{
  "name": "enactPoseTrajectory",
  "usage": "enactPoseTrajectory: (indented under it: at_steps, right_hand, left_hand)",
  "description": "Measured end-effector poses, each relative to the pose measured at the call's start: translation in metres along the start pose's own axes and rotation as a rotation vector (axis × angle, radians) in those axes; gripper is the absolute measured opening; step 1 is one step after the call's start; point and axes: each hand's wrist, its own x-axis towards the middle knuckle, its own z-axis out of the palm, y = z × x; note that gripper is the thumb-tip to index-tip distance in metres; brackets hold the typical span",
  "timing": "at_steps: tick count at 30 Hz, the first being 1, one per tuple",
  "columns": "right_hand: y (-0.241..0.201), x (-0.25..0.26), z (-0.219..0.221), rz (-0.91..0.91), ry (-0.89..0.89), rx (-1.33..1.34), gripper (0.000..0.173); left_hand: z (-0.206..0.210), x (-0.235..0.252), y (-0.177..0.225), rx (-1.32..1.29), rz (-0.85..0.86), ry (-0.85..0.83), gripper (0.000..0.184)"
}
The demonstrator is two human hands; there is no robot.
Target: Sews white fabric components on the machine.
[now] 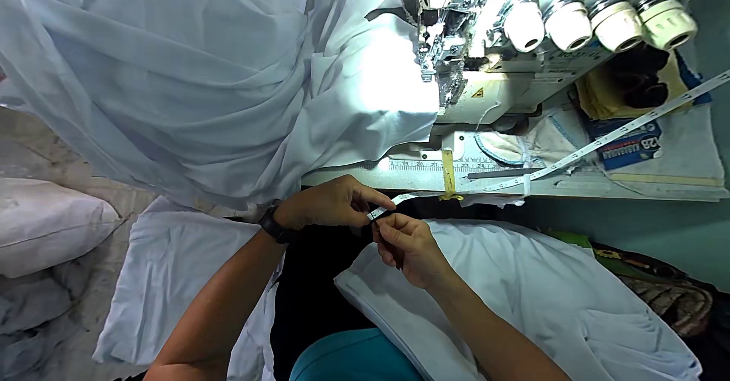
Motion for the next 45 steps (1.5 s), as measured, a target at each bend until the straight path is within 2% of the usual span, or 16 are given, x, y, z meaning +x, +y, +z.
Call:
enactPoseTrajectory:
  at_steps: [5,7,9,11,14,16,18,20,22,24,30,34,38,41,43,45]
  right_hand:
    - [0.001,0.0,0.0,-0.076,0.001,0.022,0.02]
    - [-0.008,0.002,-0.005,-0.138,-0.022,0.02,0.021]
    - [-0.024,0.009,-0.013,-0.295,0.031,-0.064,0.014]
    - [-0.036,0.022,-0.021,-0.529,0.192,-0.184,0.009]
    - [-0.048,0.053,-0.028,-0.891,0.447,-0.332,0.006]
    - [-0.055,0.071,-0.03,-0.997,0.465,-0.424,0.011]
    - [-0.061,0.082,-0.029,-0.963,0.406,-0.436,0.017]
    - [-0.064,0.086,-0.027,-0.863,0.344,-0.388,0.01]
    - [-0.064,0.082,-0.023,-0.749,0.298,-0.348,0.003]
    - [-0.063,0.075,-0.019,-0.688,0.263,-0.328,0.008]
    - [-0.066,0.08,-0.016,-0.72,0.268,-0.299,0.012]
    - [-0.066,0.092,-0.021,-0.854,0.313,-0.451,0.009]
    - [-0.064,0.086,-0.021,-0.85,0.271,-0.48,0.017]
    - [-0.062,0.072,-0.015,-0.813,0.223,-0.416,0.018]
    - [-0.063,0.067,-0.011,-0.778,0.221,-0.372,0.017]
    - [-0.064,0.062,-0.008,-0.728,0.243,-0.339,0.014]
  left_hand:
    - [0.001,0.001,0.001,-0.042,-0.047,0.03,0.039]
    - [0.001,-0.004,0.008,0.063,-0.082,0.09,0.027]
    - [0.0,-0.013,0.021,0.269,-0.115,0.161,0.012]
    - [0.0,-0.022,0.033,0.371,-0.099,0.258,0.015]
    - [0.002,-0.019,0.046,0.425,0.102,0.565,0.016]
    - [0.0,-0.006,0.056,0.431,0.245,0.754,0.016]
    - [-0.009,0.011,0.062,0.479,0.374,0.873,0.016]
    - [-0.024,0.025,0.059,0.557,0.459,0.927,0.016]
    - [-0.038,0.032,0.055,0.546,0.447,0.946,0.012]
    - [-0.042,0.034,0.062,0.5,0.393,0.947,0.012]
    - [-0.027,0.055,0.085,0.623,0.454,0.809,0.014]
    - [-0.032,0.066,0.09,0.66,0.309,0.773,0.02]
    - [-0.037,0.069,0.093,0.712,0.262,0.78,0.023]
    - [-0.037,0.07,0.087,0.756,0.31,0.793,0.013]
    - [-0.034,0.07,0.081,0.912,0.358,0.781,0.005]
    - [-0.02,0.067,0.074,1.151,0.408,0.806,0.015]
